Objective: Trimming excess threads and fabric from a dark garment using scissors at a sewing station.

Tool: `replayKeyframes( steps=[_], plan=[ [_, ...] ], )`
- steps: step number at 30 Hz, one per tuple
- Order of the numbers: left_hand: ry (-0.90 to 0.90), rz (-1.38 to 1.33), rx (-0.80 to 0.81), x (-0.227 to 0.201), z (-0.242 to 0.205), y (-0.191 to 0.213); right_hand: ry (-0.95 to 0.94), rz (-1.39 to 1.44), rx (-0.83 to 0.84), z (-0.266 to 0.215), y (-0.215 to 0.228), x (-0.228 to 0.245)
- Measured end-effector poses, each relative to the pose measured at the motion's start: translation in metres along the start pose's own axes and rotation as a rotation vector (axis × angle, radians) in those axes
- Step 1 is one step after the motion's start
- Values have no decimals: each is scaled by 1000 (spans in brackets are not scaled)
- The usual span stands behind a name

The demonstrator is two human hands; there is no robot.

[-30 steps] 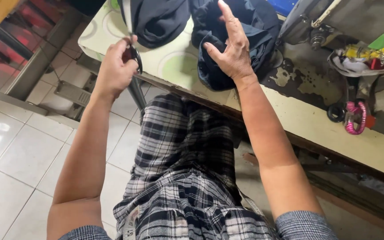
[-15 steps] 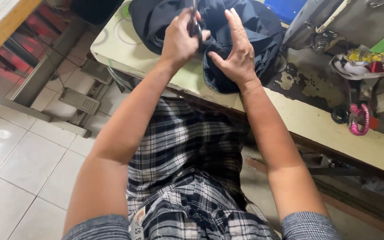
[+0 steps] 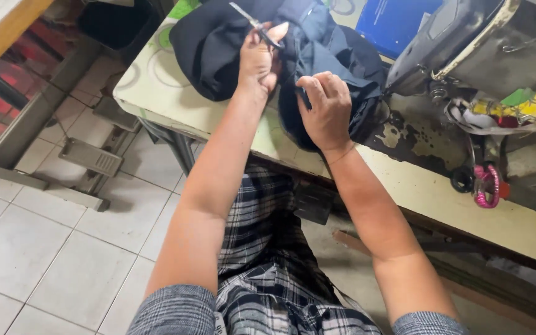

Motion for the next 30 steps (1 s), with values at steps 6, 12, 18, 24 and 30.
replayKeyframes(
  steps=[6,12,18,24,30],
  plan=[
    [108,11,273,49,2,-34,-262,220,40,14,6,-7],
    [206,160,367,36,-14,-34,-616,401,281,-9,-23,-41],
    [-19,402,292,12,-26,-45,-863,913,326,-10,-35,-51],
    [-525,520,754,-31,-76,-70,-648,528,385,39,-14,-66],
    [-238,893,797,-39,-74,-31,-526,467,385,56,-29,-72]
  ],
)
Point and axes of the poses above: each hand's wrist, its own z-axis towards the middle knuckle, its own y-axis out of the back of the hand, x = y × z, the point moved 1 cm from there along z, towards the middle knuckle, and after that the axes turned 11 degrees about -z, right-handed, at the moved point
